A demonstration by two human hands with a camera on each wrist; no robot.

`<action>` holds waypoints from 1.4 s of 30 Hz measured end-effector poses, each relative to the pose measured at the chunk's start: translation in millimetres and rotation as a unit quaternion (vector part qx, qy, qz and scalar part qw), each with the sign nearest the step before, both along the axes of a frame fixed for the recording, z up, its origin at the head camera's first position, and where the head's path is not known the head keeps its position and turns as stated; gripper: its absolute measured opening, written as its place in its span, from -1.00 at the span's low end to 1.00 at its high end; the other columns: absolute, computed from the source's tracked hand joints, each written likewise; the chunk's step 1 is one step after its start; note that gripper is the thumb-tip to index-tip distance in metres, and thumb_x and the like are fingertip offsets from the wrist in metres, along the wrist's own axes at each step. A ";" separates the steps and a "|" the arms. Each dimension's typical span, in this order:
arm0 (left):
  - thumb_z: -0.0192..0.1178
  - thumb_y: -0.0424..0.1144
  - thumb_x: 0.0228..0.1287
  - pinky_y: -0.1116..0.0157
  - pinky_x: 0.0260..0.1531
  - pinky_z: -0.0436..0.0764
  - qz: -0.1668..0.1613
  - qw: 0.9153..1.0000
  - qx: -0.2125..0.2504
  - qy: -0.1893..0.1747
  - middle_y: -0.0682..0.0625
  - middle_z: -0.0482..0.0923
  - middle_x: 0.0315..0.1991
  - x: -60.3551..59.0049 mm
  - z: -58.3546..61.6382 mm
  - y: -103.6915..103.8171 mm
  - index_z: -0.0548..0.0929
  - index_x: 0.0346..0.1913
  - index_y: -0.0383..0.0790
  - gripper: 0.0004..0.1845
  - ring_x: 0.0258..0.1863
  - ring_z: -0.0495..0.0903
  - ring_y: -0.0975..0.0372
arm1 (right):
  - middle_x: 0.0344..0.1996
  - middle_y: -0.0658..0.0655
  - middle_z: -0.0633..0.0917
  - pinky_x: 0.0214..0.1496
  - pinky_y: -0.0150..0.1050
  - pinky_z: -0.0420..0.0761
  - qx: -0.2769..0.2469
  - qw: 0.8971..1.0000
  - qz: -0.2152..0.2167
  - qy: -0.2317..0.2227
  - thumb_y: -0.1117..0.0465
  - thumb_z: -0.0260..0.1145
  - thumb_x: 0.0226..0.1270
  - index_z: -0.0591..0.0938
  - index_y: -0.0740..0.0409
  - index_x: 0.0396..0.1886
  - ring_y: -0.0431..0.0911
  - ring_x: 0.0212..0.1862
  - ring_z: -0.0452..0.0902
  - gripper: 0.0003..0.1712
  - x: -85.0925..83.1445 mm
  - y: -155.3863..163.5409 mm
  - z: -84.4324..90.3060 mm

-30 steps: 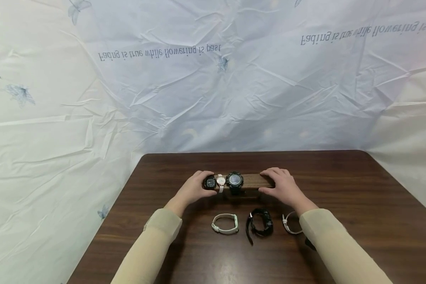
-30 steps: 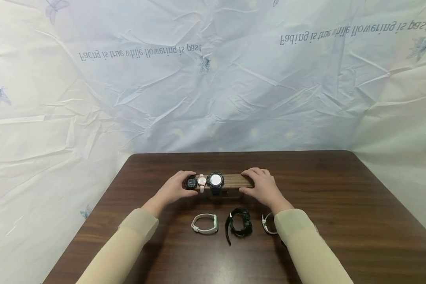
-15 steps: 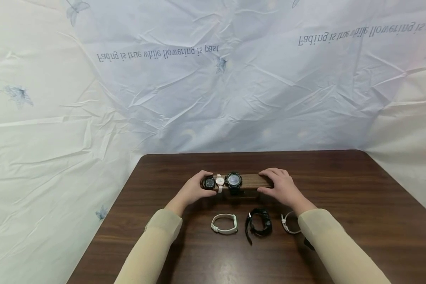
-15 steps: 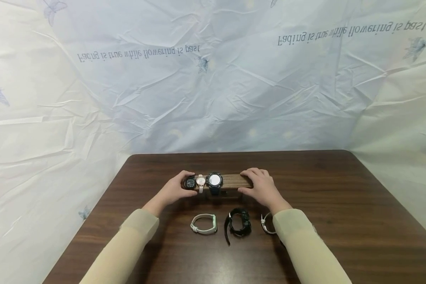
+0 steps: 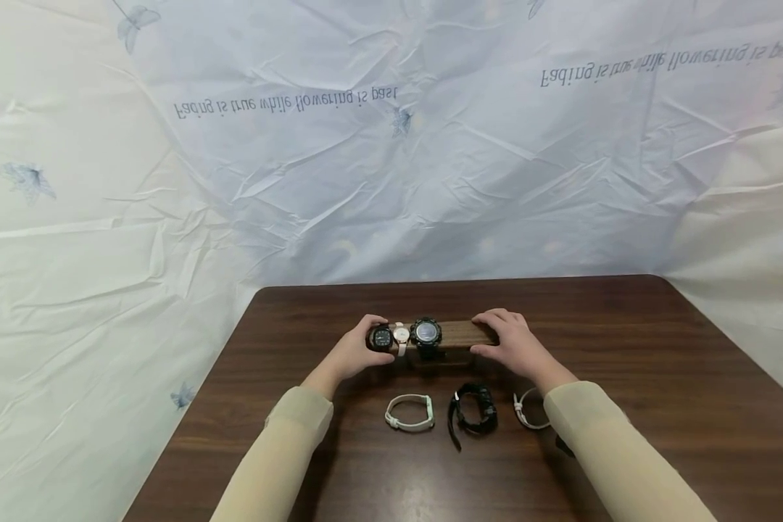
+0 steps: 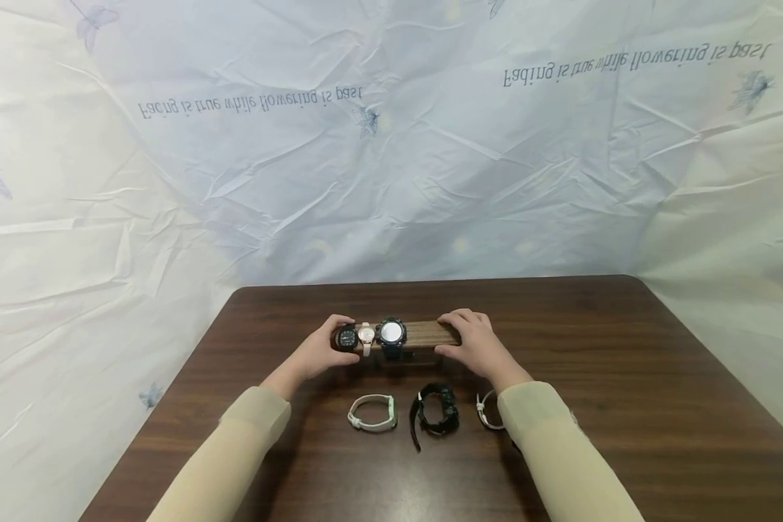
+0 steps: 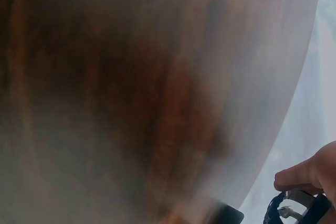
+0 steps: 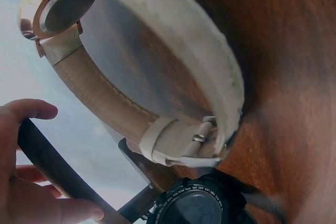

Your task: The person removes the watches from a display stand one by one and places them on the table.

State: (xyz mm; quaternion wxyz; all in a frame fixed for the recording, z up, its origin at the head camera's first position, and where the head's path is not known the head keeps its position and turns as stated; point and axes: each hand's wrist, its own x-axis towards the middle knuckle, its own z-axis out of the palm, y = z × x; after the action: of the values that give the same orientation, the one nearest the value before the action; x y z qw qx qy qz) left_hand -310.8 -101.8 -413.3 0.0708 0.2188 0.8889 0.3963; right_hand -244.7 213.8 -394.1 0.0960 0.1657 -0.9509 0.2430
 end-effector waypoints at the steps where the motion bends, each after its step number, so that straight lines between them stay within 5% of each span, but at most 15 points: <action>1: 0.36 0.04 -0.21 0.18 -0.21 0.41 0.000 1.000 0.003 0.001 0.07 0.29 0.10 0.2 -0.1 -0.3 0.25 0.09 0.22 -0.28 -0.12 0.42 0.20 | 0.10 0.10 0.31 0.02 0.13 0.20 0.000 1.000 -0.001 -0.001 -0.16 0.22 0.03 0.38 -0.04 0.10 0.18 0.16 0.04 -0.37 -0.1 -0.3 -0.2; 11: 0.39 -0.01 -0.24 0.11 -0.12 0.37 0.006 0.999 0.034 -0.001 0.10 0.30 0.08 1.0 0.2 -3.4 0.32 0.08 0.17 -0.30 0.01 0.35 0.20 | 0.10 0.10 0.31 0.01 0.14 0.21 -0.002 1.000 -0.001 -0.003 -0.15 0.23 0.04 0.39 -0.02 0.11 0.18 0.15 0.05 -0.37 0.0 -1.4 1.1; 19: 0.40 -0.08 -0.22 0.18 -0.19 0.43 0.009 0.998 0.070 0.002 0.10 0.34 -0.04 2.3 1.6 -13.2 0.36 0.06 0.11 -0.33 -0.09 0.41 0.22 | 0.10 0.09 0.31 0.01 0.13 0.22 -0.002 1.000 -0.001 -0.006 -0.18 0.22 0.03 0.38 -0.04 0.11 0.18 0.15 0.05 -0.36 -0.5 -2.4 2.0; 33: 0.39 -0.03 -0.24 0.22 -0.32 0.44 0.011 0.998 0.058 0.027 0.08 0.34 -0.15 9.5 2.3 -30.4 0.41 -0.03 0.13 -0.41 -0.24 0.41 0.17 | 0.09 0.09 0.31 0.01 0.13 0.21 -0.004 1.000 -0.005 -0.005 -0.14 0.24 0.03 0.38 -0.04 0.10 0.18 0.15 0.04 -0.38 0.7 -1.6 2.4; 42: 0.38 -0.08 -0.19 0.21 -0.32 0.42 0.009 1.000 0.027 0.008 0.10 0.34 -0.08 20.4 0.8 -45.3 0.42 -0.03 0.11 -0.44 -0.25 0.41 0.20 | 0.08 0.09 0.32 0.02 0.09 0.21 0.007 1.000 -0.009 0.004 -0.16 0.23 0.02 0.38 -0.02 0.10 0.15 0.14 0.08 -0.36 0.0 -2.3 0.4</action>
State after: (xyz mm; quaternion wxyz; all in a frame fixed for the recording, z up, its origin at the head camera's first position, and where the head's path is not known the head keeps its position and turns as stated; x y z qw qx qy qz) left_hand -290.5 -147.1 -412.5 0.0541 0.2164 0.8801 0.4192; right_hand -244.7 211.5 -393.6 0.1007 0.1585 -0.9537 0.2349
